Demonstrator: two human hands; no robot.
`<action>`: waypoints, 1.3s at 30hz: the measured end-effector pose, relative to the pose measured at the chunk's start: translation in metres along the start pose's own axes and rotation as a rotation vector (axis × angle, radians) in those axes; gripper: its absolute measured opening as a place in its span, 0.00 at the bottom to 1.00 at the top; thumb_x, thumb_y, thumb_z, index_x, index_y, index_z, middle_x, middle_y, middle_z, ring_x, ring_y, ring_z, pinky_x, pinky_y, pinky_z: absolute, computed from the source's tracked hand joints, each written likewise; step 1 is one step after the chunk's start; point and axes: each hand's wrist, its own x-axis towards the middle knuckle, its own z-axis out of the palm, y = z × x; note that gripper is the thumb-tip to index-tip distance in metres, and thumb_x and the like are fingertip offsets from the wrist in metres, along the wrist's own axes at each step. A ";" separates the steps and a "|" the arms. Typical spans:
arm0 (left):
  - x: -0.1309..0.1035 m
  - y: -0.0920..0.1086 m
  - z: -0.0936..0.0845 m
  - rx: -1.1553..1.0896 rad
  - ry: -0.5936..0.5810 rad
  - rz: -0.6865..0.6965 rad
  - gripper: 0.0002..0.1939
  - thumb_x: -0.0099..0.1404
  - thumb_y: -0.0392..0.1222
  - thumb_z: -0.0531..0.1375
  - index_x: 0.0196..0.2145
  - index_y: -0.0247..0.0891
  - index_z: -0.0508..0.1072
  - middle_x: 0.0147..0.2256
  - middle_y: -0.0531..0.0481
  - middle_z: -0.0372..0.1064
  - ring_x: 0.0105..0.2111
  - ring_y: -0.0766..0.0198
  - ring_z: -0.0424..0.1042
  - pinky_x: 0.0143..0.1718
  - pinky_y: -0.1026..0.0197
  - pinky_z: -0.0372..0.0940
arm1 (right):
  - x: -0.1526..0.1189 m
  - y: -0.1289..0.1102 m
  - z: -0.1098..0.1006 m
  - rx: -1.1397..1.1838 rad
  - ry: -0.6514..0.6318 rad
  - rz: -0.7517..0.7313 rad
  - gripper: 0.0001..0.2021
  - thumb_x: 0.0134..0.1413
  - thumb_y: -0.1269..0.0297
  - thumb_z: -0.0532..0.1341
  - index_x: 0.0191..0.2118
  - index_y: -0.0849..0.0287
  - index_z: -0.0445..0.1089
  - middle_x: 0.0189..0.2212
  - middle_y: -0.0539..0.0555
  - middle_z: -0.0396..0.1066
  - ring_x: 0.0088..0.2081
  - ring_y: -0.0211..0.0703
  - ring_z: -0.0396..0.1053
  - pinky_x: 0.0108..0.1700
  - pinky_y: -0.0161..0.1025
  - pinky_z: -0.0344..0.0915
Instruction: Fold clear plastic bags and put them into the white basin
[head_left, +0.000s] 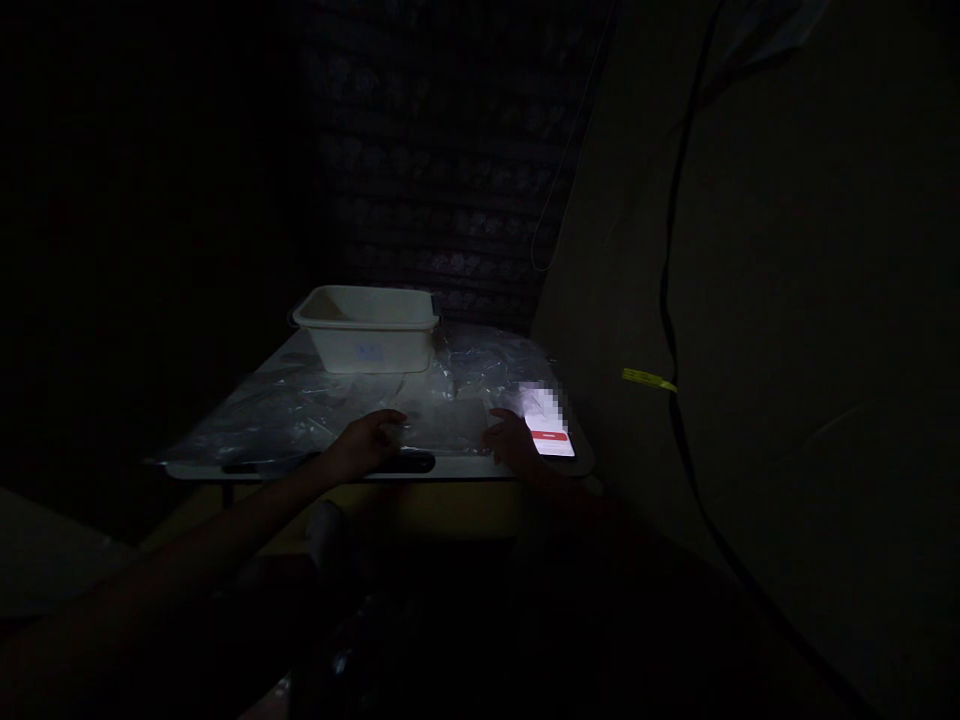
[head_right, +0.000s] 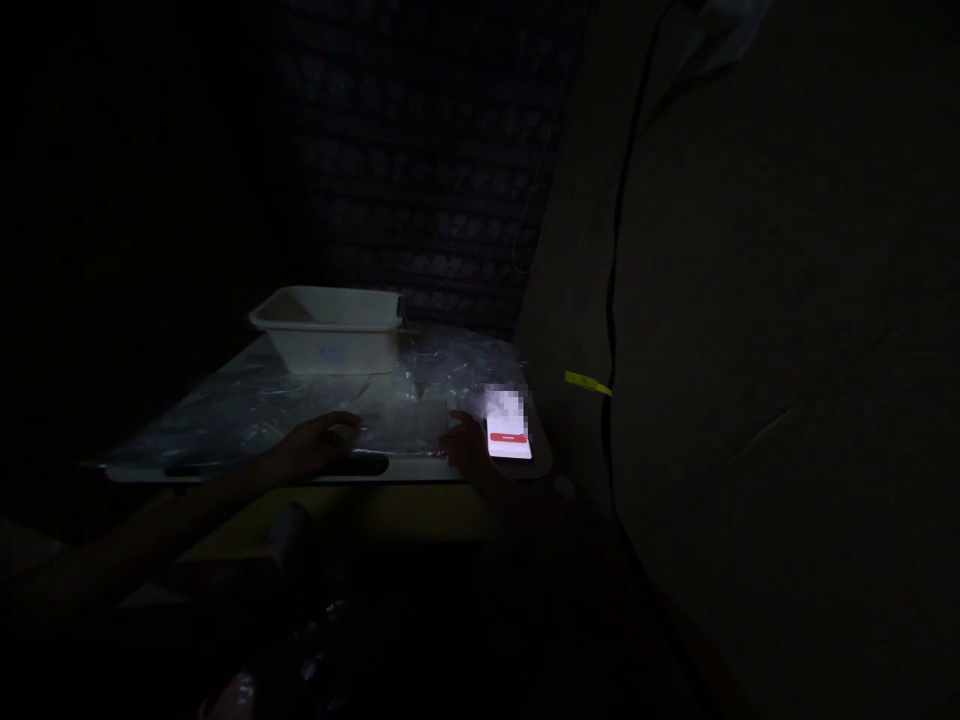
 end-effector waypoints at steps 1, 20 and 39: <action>0.000 0.000 -0.002 0.036 0.010 0.009 0.22 0.45 0.42 0.51 0.40 0.33 0.60 0.19 0.56 0.62 0.19 0.68 0.63 0.21 0.67 0.58 | -0.001 -0.001 0.000 -0.008 0.004 -0.004 0.22 0.30 0.74 0.55 0.40 0.62 0.55 0.15 0.42 0.62 0.11 0.29 0.57 0.10 0.26 0.52; 0.011 0.042 0.049 0.699 0.062 0.273 0.25 0.59 0.41 0.40 0.48 0.18 0.52 0.50 0.29 0.47 0.51 0.51 0.46 0.48 0.53 0.47 | -0.005 -0.032 -0.010 -1.014 0.093 -0.526 0.16 0.44 0.67 0.49 0.42 0.64 0.60 0.40 0.60 0.60 0.43 0.46 0.57 0.43 0.41 0.56; 0.008 0.036 0.069 0.755 -0.018 0.324 0.27 0.59 0.47 0.37 0.50 0.25 0.52 0.52 0.35 0.45 0.53 0.55 0.42 0.50 0.51 0.39 | 0.010 0.004 0.021 -1.075 0.001 -0.645 0.22 0.52 0.60 0.40 0.48 0.69 0.55 0.48 0.63 0.55 0.51 0.47 0.49 0.50 0.45 0.48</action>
